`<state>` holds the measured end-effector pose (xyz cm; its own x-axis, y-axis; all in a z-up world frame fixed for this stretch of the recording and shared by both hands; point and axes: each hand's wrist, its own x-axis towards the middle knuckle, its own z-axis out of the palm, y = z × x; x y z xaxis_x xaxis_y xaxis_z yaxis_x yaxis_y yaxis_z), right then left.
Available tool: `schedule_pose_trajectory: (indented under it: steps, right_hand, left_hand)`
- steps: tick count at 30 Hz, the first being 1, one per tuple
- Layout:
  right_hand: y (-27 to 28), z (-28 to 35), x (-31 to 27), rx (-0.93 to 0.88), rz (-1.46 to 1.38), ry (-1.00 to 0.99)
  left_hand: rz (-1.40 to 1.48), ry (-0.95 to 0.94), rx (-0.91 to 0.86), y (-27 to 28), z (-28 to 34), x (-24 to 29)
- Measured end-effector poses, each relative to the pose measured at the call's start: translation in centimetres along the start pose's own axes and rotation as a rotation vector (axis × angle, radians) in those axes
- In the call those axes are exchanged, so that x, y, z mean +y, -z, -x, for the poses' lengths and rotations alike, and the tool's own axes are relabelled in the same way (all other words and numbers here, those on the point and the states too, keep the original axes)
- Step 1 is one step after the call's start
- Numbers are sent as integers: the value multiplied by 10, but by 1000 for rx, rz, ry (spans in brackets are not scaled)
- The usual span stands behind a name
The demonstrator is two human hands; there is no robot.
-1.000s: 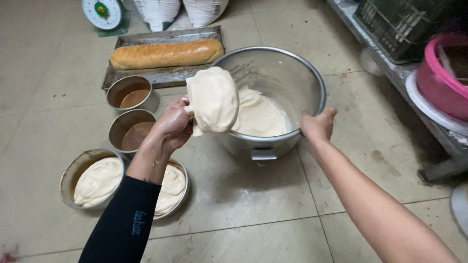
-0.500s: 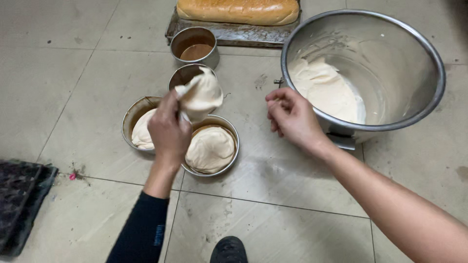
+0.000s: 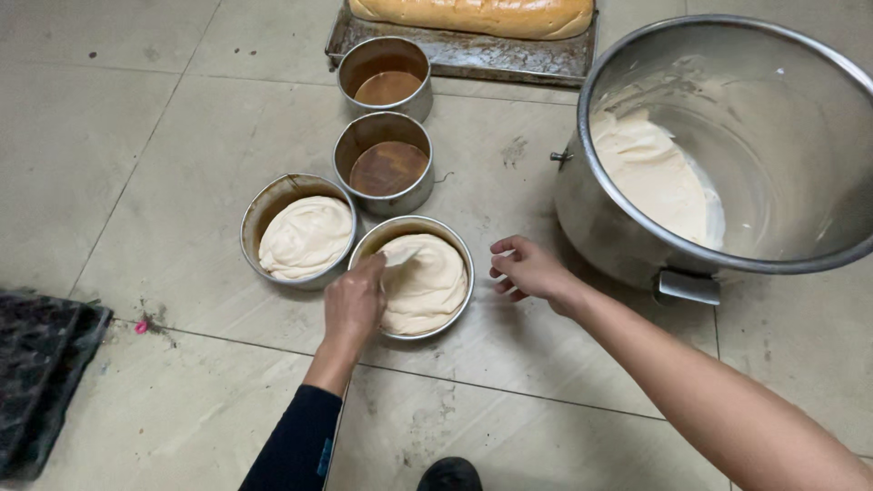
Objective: The person portions a large mass of dough from a metal mixing bowl into several smaller round metal baking tins. They use their hands to tear off pieces of dough and place them into the tins, which are arranged on the floor. A tray with a baked loaf of bread is visible nearby.
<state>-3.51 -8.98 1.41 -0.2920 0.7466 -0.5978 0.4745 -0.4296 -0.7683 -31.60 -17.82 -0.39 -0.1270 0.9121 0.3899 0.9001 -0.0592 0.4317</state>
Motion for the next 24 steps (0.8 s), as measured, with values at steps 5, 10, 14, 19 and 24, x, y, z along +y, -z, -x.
schedule_pose_trajectory:
  steps: [5, 10, 14, 19, 24]
  right_hand:
    - [-25, -21, 18, -21, 131, -51]
    - [-41, -47, 26, -12, 123, -3]
    - [-59, -48, 29, 34, 134, 50]
    - [-87, -38, 27, 210, 313, 102]
    - [-142, -30, 26, 87, 358, 196]
  left_hand:
    - [122, 15, 186, 21, -3, 0]
    - [565, 403, 200, 0, -5, -31]
    - [1259, 922, 120, -15, -3, -57]
    - [1539, 957, 199, 28, 10, -73]
    - [1523, 888, 346, 84, 32, -99]
